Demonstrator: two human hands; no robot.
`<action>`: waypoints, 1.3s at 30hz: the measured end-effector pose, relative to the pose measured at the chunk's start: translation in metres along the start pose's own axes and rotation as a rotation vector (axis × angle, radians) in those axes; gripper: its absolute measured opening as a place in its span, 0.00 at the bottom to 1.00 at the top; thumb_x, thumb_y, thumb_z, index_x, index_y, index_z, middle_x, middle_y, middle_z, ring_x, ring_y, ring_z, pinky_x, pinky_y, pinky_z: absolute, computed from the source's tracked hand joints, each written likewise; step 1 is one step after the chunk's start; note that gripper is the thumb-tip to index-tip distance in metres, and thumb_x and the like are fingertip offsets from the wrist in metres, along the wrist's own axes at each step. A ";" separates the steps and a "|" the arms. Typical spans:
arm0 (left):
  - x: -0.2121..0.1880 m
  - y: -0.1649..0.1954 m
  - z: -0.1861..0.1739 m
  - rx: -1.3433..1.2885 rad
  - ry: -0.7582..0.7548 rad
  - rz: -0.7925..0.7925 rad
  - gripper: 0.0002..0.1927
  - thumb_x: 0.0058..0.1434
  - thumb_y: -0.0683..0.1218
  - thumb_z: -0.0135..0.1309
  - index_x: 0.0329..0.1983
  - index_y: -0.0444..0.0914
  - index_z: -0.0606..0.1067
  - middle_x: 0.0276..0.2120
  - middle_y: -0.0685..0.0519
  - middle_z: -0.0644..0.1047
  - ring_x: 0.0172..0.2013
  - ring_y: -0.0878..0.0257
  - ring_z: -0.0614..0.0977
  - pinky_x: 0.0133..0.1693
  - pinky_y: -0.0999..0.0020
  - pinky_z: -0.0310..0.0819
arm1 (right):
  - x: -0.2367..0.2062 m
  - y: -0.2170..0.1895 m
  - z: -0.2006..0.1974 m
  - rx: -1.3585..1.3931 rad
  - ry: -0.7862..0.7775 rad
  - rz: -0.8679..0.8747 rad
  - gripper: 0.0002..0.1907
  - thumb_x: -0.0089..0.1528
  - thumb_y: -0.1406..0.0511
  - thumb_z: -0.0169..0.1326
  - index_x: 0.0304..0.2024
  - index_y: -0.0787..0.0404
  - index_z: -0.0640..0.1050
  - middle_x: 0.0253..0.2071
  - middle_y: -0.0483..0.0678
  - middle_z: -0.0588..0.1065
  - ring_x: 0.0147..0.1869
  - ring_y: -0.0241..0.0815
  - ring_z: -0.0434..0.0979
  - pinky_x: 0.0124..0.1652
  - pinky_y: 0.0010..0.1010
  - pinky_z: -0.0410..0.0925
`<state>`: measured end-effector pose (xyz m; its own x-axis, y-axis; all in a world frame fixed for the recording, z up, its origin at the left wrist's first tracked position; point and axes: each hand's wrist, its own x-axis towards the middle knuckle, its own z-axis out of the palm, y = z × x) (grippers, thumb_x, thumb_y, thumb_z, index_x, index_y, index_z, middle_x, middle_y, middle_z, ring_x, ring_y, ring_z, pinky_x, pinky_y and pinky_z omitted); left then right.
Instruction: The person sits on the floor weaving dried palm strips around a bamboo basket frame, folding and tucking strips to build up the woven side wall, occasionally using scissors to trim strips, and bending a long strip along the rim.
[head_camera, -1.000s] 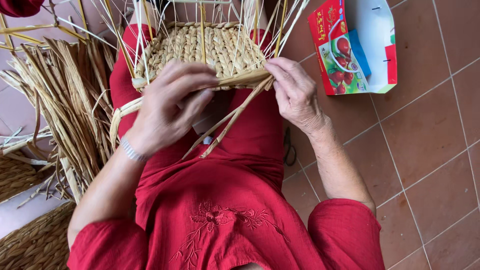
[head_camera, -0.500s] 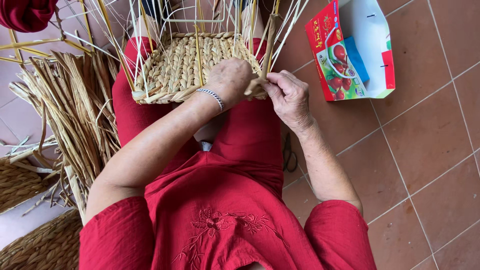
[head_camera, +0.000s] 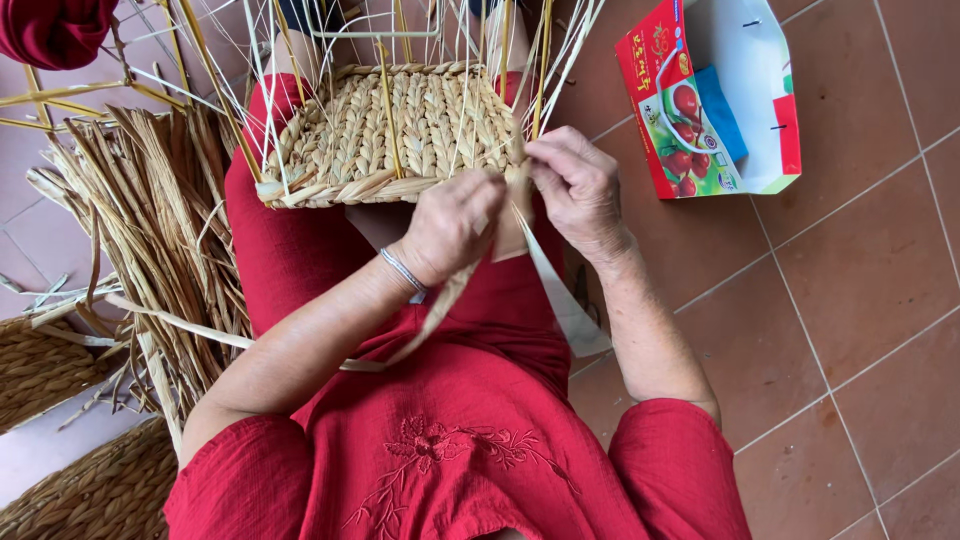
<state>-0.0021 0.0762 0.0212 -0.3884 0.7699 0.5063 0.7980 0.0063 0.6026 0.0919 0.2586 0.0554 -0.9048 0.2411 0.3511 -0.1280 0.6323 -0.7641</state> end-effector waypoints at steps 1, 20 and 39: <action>-0.002 0.001 0.001 0.070 -0.034 0.088 0.13 0.58 0.37 0.57 0.46 0.33 0.74 0.45 0.45 0.76 0.41 0.52 0.81 0.41 0.62 0.80 | 0.002 0.000 0.002 -0.050 -0.004 -0.008 0.09 0.64 0.77 0.60 0.46 0.66 0.81 0.38 0.52 0.78 0.41 0.43 0.81 0.40 0.31 0.73; 0.006 -0.018 -0.069 0.858 -0.402 0.012 0.11 0.56 0.45 0.60 0.42 0.45 0.75 0.72 0.47 0.66 0.69 0.51 0.64 0.67 0.47 0.51 | 0.008 -0.009 0.017 -0.242 0.074 -0.030 0.02 0.64 0.71 0.63 0.38 0.62 0.82 0.34 0.48 0.81 0.36 0.45 0.76 0.38 0.35 0.70; -0.014 -0.020 -0.105 0.232 -0.164 -0.455 0.19 0.67 0.56 0.65 0.28 0.39 0.76 0.16 0.50 0.75 0.19 0.53 0.80 0.23 0.57 0.71 | 0.009 -0.001 0.022 -0.066 0.107 0.174 0.05 0.64 0.71 0.66 0.37 0.64 0.80 0.35 0.49 0.79 0.35 0.37 0.79 0.36 0.27 0.71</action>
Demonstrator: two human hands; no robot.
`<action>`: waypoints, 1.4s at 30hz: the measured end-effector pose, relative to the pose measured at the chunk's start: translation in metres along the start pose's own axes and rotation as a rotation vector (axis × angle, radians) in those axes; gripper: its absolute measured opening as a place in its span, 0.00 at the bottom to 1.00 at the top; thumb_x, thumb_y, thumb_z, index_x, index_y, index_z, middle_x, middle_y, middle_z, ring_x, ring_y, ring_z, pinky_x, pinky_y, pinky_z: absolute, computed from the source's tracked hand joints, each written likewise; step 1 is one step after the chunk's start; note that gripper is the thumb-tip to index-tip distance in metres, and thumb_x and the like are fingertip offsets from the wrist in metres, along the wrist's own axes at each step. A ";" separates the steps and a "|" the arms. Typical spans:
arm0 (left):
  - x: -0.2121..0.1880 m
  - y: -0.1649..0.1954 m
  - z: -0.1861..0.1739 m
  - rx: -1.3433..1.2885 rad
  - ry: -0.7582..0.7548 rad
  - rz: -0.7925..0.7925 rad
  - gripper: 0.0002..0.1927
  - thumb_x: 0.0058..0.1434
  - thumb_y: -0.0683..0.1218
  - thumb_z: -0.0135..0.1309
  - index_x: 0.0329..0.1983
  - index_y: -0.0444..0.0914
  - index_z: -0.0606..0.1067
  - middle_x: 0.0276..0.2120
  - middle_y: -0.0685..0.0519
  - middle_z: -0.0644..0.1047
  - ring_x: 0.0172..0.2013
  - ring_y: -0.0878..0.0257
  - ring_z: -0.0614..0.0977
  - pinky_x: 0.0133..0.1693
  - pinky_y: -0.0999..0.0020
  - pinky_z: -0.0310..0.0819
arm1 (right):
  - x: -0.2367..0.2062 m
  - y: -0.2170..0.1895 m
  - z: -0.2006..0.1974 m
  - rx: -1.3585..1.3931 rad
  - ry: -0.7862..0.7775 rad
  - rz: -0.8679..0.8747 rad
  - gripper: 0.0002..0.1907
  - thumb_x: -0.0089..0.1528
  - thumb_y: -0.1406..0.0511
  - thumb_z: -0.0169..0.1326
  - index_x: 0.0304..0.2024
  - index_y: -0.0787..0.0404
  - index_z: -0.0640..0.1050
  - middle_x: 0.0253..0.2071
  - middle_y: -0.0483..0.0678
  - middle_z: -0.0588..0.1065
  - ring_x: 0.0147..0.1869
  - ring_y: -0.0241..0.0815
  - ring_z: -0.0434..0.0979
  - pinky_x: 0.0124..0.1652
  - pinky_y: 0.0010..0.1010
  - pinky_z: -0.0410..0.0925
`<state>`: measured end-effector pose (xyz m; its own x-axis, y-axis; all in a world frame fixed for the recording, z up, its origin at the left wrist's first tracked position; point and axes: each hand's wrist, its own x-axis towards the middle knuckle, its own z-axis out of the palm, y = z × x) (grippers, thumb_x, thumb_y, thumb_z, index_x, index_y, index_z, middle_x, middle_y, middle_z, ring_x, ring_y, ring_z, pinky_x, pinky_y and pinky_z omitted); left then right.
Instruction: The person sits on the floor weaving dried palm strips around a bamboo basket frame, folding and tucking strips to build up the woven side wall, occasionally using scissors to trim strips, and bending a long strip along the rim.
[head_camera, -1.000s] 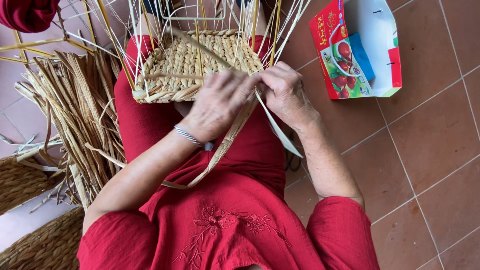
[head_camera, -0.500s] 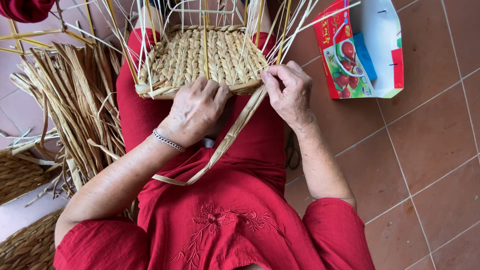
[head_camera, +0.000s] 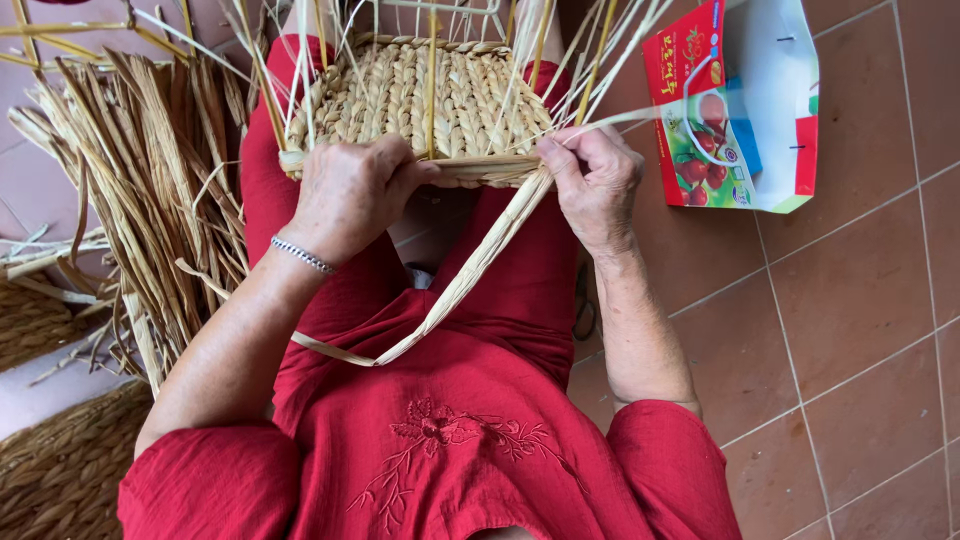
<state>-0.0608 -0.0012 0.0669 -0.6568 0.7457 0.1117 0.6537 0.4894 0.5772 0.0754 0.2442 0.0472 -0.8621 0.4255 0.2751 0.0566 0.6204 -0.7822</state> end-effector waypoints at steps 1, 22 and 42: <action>0.003 -0.001 -0.002 0.001 0.036 0.031 0.19 0.66 0.56 0.66 0.27 0.39 0.76 0.17 0.49 0.75 0.19 0.52 0.79 0.23 0.57 0.71 | 0.000 0.002 0.000 -0.002 0.016 -0.035 0.05 0.65 0.72 0.65 0.37 0.65 0.80 0.36 0.48 0.79 0.35 0.37 0.79 0.37 0.26 0.71; -0.113 -0.261 -0.033 -0.035 0.058 -1.146 0.14 0.68 0.51 0.57 0.55 0.47 0.80 0.67 0.53 0.71 0.67 0.53 0.66 0.67 0.46 0.62 | 0.010 0.032 -0.022 0.330 -0.076 0.212 0.09 0.69 0.79 0.63 0.51 0.72 0.80 0.46 0.52 0.80 0.48 0.35 0.80 0.54 0.24 0.74; -0.098 -0.196 -0.057 -0.359 0.507 -0.646 0.17 0.75 0.40 0.57 0.65 0.44 0.71 0.29 0.53 0.68 0.28 0.66 0.68 0.31 0.67 0.64 | 0.004 -0.005 -0.018 -0.072 -0.066 -0.026 0.09 0.67 0.78 0.63 0.49 0.68 0.81 0.47 0.51 0.79 0.50 0.40 0.79 0.53 0.28 0.74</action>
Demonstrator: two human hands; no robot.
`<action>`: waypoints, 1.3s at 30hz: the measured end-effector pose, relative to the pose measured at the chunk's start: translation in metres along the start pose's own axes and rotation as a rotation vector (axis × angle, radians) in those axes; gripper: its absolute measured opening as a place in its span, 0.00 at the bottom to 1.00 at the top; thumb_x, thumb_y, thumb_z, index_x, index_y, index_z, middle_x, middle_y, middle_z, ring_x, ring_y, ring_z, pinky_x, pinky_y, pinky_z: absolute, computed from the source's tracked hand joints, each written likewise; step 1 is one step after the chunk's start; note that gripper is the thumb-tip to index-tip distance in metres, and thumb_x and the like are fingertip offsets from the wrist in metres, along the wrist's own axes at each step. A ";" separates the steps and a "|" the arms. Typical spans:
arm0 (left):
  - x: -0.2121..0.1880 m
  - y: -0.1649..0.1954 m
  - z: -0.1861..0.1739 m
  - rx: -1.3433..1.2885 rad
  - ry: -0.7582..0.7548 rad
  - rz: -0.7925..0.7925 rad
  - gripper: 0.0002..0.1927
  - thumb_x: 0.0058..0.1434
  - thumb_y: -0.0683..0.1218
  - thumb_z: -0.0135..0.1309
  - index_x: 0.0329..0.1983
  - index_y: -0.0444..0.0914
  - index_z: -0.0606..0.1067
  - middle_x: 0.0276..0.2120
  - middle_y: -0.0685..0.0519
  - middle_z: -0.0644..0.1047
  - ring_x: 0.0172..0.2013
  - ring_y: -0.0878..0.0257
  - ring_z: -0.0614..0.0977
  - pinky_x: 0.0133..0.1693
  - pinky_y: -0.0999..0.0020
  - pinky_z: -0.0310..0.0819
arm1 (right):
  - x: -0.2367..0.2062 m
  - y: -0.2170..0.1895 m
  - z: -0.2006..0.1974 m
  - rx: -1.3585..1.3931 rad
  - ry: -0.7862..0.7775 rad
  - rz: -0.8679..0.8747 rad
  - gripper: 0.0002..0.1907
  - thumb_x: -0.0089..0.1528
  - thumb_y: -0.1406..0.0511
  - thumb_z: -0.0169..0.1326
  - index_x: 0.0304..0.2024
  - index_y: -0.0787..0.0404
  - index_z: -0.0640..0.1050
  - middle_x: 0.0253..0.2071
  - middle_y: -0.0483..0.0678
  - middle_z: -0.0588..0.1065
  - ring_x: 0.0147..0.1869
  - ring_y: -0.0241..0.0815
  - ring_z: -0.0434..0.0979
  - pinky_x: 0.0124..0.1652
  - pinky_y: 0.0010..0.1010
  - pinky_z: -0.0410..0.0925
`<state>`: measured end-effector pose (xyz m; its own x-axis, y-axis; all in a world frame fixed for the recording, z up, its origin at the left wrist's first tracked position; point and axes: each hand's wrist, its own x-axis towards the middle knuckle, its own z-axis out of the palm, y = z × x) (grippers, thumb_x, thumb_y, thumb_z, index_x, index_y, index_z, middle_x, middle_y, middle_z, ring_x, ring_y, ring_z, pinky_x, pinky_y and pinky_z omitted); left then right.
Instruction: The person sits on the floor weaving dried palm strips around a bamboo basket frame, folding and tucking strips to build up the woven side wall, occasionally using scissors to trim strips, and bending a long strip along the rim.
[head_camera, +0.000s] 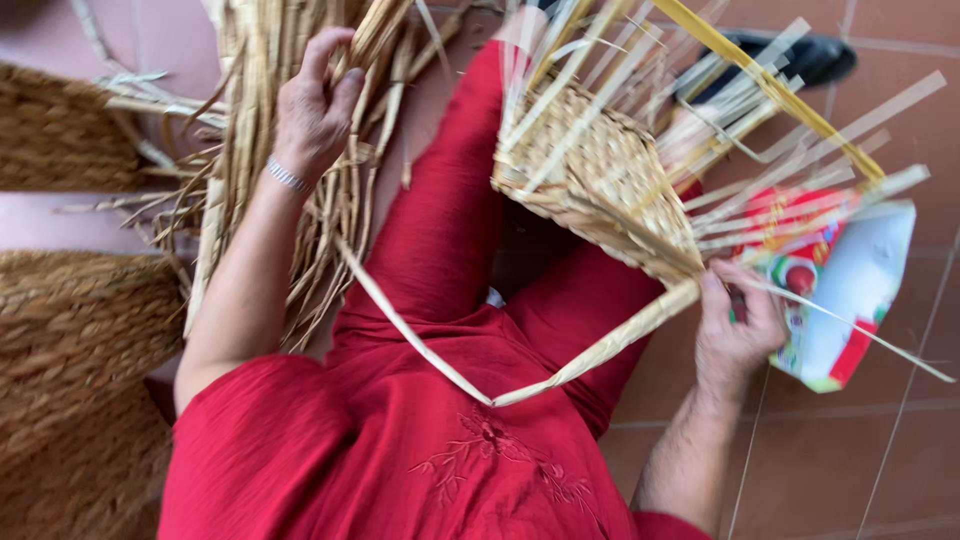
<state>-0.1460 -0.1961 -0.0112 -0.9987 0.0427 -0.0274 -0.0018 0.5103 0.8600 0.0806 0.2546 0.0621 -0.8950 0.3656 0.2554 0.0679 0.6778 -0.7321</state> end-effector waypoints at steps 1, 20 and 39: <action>-0.012 0.024 0.001 0.014 -0.054 0.134 0.15 0.77 0.39 0.56 0.64 0.44 0.73 0.32 0.52 0.70 0.29 0.65 0.69 0.32 0.66 0.65 | -0.004 -0.006 -0.003 -0.112 0.009 -0.085 0.09 0.66 0.78 0.64 0.48 0.68 0.81 0.47 0.52 0.78 0.51 0.43 0.79 0.52 0.29 0.74; -0.129 0.207 0.187 0.213 -0.385 1.006 0.18 0.62 0.43 0.58 0.57 0.41 0.74 0.42 0.49 0.68 0.45 0.51 0.72 0.45 0.56 0.66 | -0.041 -0.038 -0.013 -0.179 0.134 -0.236 0.11 0.59 0.77 0.66 0.41 0.64 0.79 0.51 0.52 0.79 0.50 0.49 0.80 0.50 0.36 0.75; -0.140 0.192 0.189 0.509 -0.439 1.163 0.28 0.65 0.50 0.55 0.68 0.42 0.69 0.61 0.51 0.69 0.62 0.54 0.69 0.61 0.52 0.61 | -0.016 -0.006 -0.005 -0.013 0.087 0.092 0.20 0.62 0.71 0.69 0.52 0.62 0.73 0.34 0.46 0.80 0.34 0.38 0.77 0.37 0.31 0.71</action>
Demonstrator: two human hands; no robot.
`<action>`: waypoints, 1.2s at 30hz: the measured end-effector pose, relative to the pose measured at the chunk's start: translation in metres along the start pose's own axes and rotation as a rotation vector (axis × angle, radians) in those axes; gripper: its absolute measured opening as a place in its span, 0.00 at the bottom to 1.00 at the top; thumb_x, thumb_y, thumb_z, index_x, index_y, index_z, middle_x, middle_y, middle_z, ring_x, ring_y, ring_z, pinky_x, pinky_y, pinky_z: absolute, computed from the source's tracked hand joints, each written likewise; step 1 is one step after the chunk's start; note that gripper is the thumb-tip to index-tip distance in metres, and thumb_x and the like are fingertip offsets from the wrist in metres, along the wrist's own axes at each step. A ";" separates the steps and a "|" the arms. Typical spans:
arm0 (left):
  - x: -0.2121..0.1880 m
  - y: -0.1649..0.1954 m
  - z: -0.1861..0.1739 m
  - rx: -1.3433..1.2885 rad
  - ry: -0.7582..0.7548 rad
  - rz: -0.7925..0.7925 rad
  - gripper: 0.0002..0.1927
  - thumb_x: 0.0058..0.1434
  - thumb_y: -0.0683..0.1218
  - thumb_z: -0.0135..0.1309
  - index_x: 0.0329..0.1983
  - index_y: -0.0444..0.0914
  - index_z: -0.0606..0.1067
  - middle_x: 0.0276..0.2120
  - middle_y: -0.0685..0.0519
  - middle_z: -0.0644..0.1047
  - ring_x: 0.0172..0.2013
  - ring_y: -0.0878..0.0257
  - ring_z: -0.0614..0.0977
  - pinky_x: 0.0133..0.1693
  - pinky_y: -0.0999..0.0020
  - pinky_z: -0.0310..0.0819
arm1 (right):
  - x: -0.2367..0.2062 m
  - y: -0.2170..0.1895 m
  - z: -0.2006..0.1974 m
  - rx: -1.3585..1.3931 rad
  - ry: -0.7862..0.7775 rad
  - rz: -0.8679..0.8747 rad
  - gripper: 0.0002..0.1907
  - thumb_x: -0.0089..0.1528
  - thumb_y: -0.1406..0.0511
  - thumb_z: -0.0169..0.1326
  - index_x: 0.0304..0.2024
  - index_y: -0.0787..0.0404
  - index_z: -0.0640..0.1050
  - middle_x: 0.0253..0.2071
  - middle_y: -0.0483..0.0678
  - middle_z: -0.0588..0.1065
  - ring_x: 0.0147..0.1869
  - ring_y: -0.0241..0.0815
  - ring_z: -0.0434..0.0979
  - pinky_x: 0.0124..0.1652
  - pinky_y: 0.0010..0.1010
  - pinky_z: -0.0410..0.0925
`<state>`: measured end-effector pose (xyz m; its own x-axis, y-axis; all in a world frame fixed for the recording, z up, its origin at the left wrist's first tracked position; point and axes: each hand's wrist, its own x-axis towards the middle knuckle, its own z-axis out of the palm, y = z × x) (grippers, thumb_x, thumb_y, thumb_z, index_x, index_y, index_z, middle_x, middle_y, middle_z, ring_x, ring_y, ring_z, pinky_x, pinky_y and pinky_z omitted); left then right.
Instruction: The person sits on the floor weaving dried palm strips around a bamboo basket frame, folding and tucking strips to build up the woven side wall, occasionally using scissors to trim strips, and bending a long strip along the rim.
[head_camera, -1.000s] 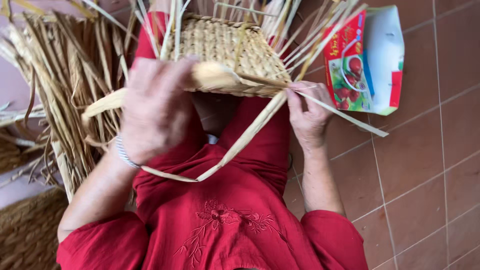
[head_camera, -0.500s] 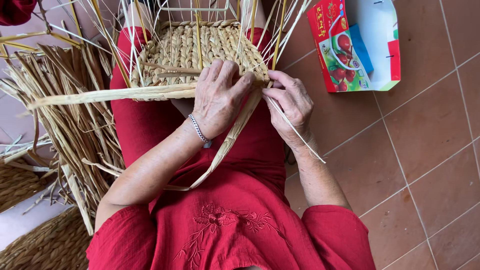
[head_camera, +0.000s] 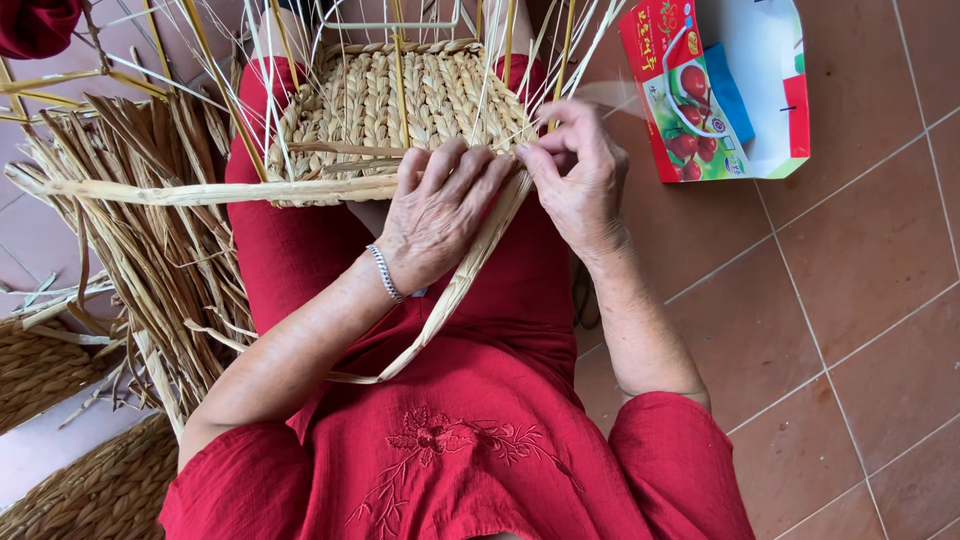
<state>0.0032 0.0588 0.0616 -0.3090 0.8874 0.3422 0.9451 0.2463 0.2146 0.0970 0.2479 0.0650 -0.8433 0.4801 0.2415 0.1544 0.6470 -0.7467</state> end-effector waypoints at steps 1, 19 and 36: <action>-0.003 -0.002 -0.004 0.037 -0.020 0.010 0.30 0.65 0.50 0.55 0.71 0.43 0.67 0.63 0.52 0.69 0.65 0.54 0.69 0.65 0.51 0.60 | -0.001 -0.003 0.001 -0.002 0.017 0.070 0.25 0.61 0.70 0.70 0.56 0.62 0.72 0.32 0.45 0.80 0.31 0.37 0.75 0.35 0.31 0.70; -0.023 -0.043 -0.026 -1.414 0.115 -0.526 0.12 0.66 0.37 0.64 0.53 0.34 0.80 0.48 0.51 0.84 0.49 0.64 0.85 0.55 0.69 0.84 | 0.010 -0.025 -0.025 -0.038 -0.332 -0.384 0.16 0.60 0.72 0.61 0.51 0.68 0.77 0.47 0.58 0.79 0.50 0.57 0.79 0.50 0.43 0.73; -0.004 0.004 -0.100 -0.428 -0.039 0.034 0.23 0.53 0.36 0.57 0.54 0.27 0.75 0.55 0.37 0.74 0.53 0.46 0.74 0.50 0.57 0.75 | 0.010 -0.018 -0.008 0.021 -0.260 -0.061 0.06 0.68 0.73 0.55 0.48 0.65 0.75 0.39 0.54 0.78 0.42 0.51 0.83 0.40 0.39 0.73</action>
<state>-0.0023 0.0169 0.1530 -0.2668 0.9082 0.3225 0.8227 0.0404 0.5670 0.0896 0.2458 0.0857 -0.9552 0.2701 0.1209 0.0909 0.6567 -0.7487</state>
